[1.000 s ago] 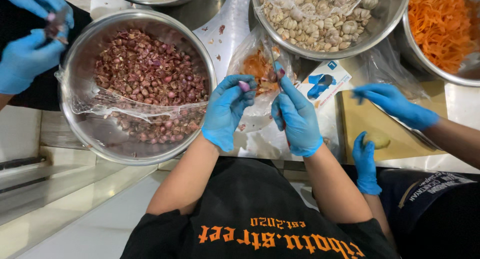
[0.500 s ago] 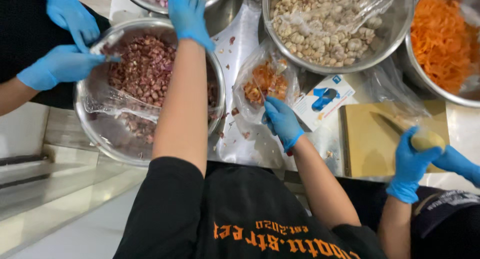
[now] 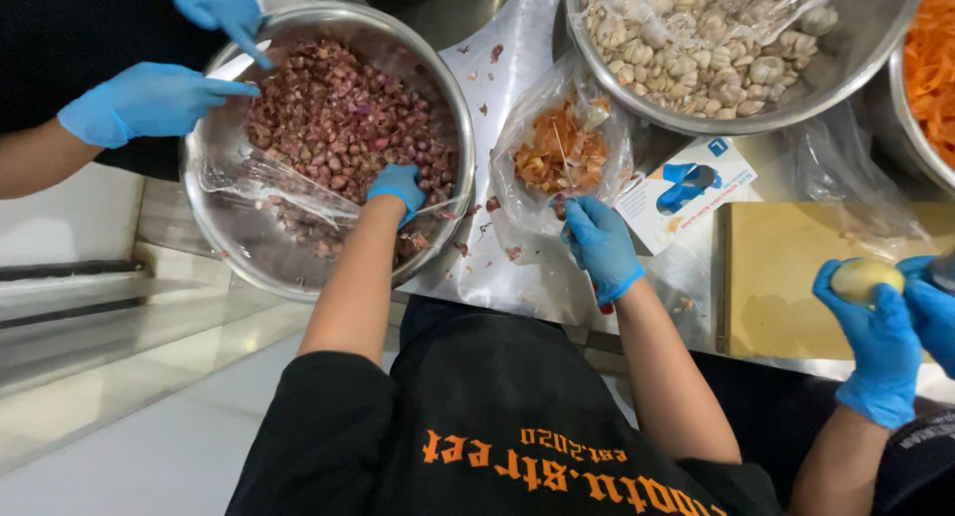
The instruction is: The person peels shallots at a stainless steel prep table, using a small paring knife to trim the root ends and remove the outer skins, dropping the peeled shallots into a large metal bowl and the skins into a plastic bag. Coworkers alongside peel garlic and onions into nearby bowls.
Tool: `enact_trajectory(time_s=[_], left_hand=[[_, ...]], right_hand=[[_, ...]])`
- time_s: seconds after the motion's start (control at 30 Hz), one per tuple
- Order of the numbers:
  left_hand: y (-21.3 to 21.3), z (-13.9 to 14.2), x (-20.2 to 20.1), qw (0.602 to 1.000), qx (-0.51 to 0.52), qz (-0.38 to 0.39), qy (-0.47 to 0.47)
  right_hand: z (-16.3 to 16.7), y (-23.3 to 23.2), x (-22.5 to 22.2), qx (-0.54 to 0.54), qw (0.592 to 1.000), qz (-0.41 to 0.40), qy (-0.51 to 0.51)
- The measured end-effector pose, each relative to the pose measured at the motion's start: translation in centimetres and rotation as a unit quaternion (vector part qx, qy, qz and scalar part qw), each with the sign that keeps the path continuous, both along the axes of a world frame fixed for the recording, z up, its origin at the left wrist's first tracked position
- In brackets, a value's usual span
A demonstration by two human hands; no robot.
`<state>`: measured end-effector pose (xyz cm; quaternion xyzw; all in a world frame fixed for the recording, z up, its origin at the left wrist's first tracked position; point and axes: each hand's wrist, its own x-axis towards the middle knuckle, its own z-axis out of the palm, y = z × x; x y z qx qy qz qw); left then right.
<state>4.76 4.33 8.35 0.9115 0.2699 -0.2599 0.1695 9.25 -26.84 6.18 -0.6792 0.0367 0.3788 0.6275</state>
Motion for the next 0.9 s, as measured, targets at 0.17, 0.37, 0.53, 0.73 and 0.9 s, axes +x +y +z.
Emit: enact_trajectory(time_s=[0.17, 0.37, 0.53, 0.73, 0.9], left_hand=[[0.0, 0.2, -0.2, 0.999, -0.007, 0.035, -0.032], [1.6, -0.8, -0.8, 0.923, -0.225, 0.237, -0.201], [0.0, -0.3, -1.1, 0.73, -0.543, 0.273, -0.312], [-7.2, 1.8, -2.1, 0.632, -0.677, 0.206, -0.316], [-10.2, 1.7, -1.9, 0.586, -0.73, 0.184, -0.301]], right_hand=[[-0.9, -1.1, -1.6, 0.005, 1.0, -0.005, 0.003], [-1.2, -2.1, -2.3, 0.002, 0.999, 0.014, -0.03], [1.1, -1.5, -1.8, -0.023, 0.999, 0.02, -0.033], [5.8, -1.1, -1.8, 0.052, 0.981, 0.077, -0.172], [10.1, -0.8, -2.4, 0.042, 0.958, 0.104, -0.264]])
